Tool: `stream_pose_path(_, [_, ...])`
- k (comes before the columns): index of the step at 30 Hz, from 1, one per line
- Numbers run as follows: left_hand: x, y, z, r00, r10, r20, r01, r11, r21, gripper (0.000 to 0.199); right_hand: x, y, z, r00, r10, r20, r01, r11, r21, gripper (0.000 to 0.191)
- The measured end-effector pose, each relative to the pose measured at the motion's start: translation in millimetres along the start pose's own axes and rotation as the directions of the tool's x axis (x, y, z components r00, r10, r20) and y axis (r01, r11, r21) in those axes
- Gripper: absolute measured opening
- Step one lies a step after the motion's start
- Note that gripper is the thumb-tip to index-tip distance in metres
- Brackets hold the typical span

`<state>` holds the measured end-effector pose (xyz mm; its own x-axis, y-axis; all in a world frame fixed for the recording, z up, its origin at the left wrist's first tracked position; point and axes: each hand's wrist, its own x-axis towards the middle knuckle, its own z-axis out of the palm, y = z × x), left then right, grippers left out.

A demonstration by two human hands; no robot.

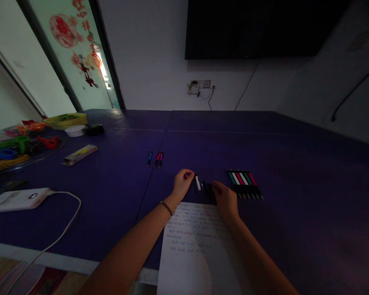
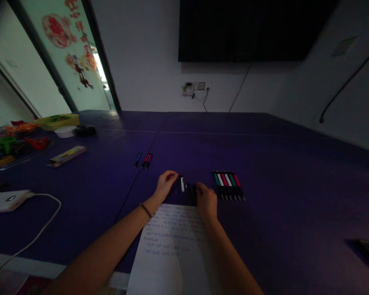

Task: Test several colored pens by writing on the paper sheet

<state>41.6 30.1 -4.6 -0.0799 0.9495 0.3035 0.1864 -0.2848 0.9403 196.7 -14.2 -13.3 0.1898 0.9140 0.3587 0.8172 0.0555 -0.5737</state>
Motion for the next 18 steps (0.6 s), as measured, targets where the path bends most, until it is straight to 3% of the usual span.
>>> stream_pose_path(18, [-2.3,-2.0,-1.1,0.998,0.009,-0.055,-0.008,1.0,0.026,0.011,-2.7,-4.7,2.4,0.997,-0.066,0.043,0.06,0.992,0.115,0.029])
